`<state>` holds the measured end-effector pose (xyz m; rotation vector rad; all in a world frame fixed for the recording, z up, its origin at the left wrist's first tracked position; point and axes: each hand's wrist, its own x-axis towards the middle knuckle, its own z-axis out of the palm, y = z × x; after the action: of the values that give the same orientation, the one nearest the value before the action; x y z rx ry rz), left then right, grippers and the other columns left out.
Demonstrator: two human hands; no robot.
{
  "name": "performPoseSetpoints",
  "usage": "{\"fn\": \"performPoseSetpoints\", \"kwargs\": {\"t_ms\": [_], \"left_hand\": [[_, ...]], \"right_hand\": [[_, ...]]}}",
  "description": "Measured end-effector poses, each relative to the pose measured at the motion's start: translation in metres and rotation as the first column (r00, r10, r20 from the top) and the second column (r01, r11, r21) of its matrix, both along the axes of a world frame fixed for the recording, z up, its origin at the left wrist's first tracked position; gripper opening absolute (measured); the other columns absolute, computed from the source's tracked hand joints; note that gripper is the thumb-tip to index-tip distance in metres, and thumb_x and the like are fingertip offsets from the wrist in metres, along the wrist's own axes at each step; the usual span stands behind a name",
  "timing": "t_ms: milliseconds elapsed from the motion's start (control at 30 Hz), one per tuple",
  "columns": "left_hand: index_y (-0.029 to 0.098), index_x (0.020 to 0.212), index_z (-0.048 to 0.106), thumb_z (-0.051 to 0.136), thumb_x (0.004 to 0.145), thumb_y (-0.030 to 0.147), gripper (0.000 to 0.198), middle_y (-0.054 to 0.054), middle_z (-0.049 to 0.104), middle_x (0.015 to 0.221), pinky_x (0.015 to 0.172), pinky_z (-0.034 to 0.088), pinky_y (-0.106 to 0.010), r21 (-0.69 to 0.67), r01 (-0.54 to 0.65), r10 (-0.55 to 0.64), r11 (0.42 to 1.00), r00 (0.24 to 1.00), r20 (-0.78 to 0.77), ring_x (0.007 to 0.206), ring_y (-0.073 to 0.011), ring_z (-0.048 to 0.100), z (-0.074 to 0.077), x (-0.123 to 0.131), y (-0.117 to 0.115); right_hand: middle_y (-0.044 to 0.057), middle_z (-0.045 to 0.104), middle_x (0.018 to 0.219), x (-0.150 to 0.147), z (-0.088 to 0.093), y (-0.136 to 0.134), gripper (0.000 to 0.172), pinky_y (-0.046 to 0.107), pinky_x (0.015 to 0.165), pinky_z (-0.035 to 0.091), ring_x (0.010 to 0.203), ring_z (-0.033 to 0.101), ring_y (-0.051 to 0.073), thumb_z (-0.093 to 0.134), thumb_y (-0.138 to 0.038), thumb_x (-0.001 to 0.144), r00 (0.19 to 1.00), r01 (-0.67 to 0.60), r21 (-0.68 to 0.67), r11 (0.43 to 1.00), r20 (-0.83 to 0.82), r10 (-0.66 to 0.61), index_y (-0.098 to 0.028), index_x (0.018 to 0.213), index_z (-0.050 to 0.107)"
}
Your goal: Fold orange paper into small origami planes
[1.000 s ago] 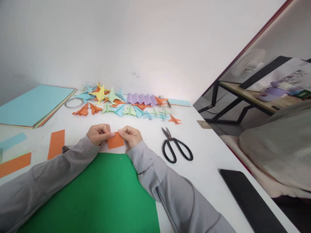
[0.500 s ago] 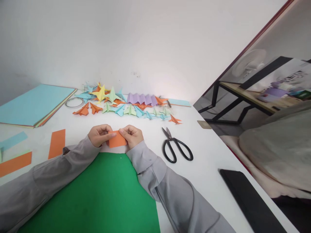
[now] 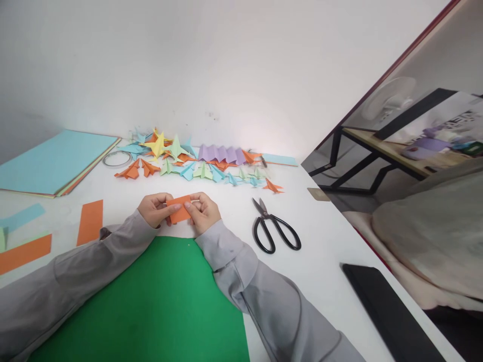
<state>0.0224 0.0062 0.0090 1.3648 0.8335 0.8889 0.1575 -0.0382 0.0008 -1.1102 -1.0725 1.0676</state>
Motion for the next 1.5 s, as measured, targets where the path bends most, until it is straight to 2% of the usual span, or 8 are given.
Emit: {"fn": "performPoseSetpoints", "kwargs": {"t_ms": [200,533,733,833,967,1133,1267,1500], "left_hand": [[0.010,0.084,0.055,0.070,0.060,0.042,0.043,0.003,0.056,0.043,0.031,0.039,-0.017,0.023,0.087,-0.086,0.996,0.996,-0.038,0.033,-0.0092,0.051,-0.001,0.001,-0.005],[0.012,0.082,0.054,0.065,0.065,0.035,0.031,0.006,0.051,0.044,0.031,0.038,-0.017,0.170,-0.022,0.025,0.985,1.000,-0.016,0.031,-0.0079,0.048,-0.004,0.000,-0.005],[0.012,0.079,0.067,0.050,0.075,0.022,0.019,0.005,0.044,0.045,0.036,0.028,-0.016,0.624,0.071,0.074,0.778,0.976,-0.204,0.037,-0.0032,0.036,0.000,0.000,-0.013],[0.015,0.091,0.068,0.053,0.071,0.019,0.025,0.004,0.047,0.053,0.040,0.030,-0.016,0.725,0.091,0.097,0.683,0.972,-0.214,0.040,-0.0028,0.035,0.002,-0.001,-0.015],[0.017,0.107,0.061,0.056,0.065,0.017,0.041,0.004,0.049,0.065,0.038,0.032,-0.016,0.588,0.104,0.040,0.802,0.973,-0.227,0.037,-0.0006,0.036,0.001,-0.002,-0.016],[0.012,0.115,0.050,0.052,0.068,0.028,0.051,0.001,0.052,0.070,0.032,0.039,-0.020,0.134,-0.008,0.010,0.991,1.000,-0.017,0.038,-0.0078,0.052,0.001,-0.002,-0.010],[0.006,0.107,0.052,0.053,0.069,0.041,0.051,0.002,0.053,0.048,0.031,0.042,-0.024,-0.070,-0.004,0.003,0.998,1.000,-0.009,0.035,-0.0145,0.054,0.004,-0.001,-0.004],[0.007,0.104,0.051,0.070,0.057,0.034,0.057,-0.002,0.064,0.051,0.033,0.044,-0.022,-0.106,0.052,-0.052,0.993,0.999,0.003,0.035,-0.0137,0.055,0.004,-0.001,0.000]], "right_hand": [[-0.011,0.047,0.035,0.003,0.000,0.002,0.037,0.016,0.027,0.021,0.024,0.030,0.004,0.064,-0.049,0.064,0.995,0.082,-0.033,0.996,-0.062,-0.084,-0.019,0.079,0.049],[-0.012,0.041,0.029,0.002,-0.001,0.005,0.036,0.015,0.028,0.018,0.024,0.026,0.003,0.066,-0.048,0.063,0.977,0.127,-0.022,0.992,-0.169,-0.129,-0.019,0.069,0.046],[-0.007,0.052,0.037,0.002,0.002,0.003,0.038,0.016,0.028,0.025,0.025,0.038,0.006,0.056,-0.054,0.070,0.972,0.029,0.004,1.000,-0.235,-0.027,-0.020,0.066,0.043],[-0.006,0.053,0.039,0.004,0.001,0.004,0.032,0.018,0.030,0.032,0.029,0.045,0.008,0.062,-0.047,0.067,0.962,0.009,-0.001,1.000,-0.273,-0.009,-0.019,0.066,0.045],[-0.006,0.052,0.042,0.006,-0.001,0.009,0.023,0.022,0.029,0.036,0.032,0.045,0.010,0.067,-0.034,0.056,0.928,0.089,-0.079,0.993,-0.355,-0.111,-0.018,0.065,0.052],[-0.006,0.051,0.045,0.007,-0.004,0.010,0.022,0.020,0.031,0.033,0.036,0.044,0.008,0.069,-0.032,0.054,0.923,0.191,-0.115,0.975,-0.316,-0.218,-0.018,0.065,0.056],[-0.006,0.053,0.045,0.006,-0.008,0.009,0.029,0.019,0.034,0.036,0.037,0.045,0.008,0.071,-0.038,0.055,0.946,0.197,-0.070,0.978,-0.250,-0.208,-0.018,0.069,0.056],[-0.005,0.059,0.050,0.005,-0.007,0.008,0.036,0.022,0.041,0.042,0.042,0.052,0.010,0.073,-0.039,0.055,0.956,0.143,-0.061,0.988,-0.249,-0.154,-0.017,0.078,0.056]]}}
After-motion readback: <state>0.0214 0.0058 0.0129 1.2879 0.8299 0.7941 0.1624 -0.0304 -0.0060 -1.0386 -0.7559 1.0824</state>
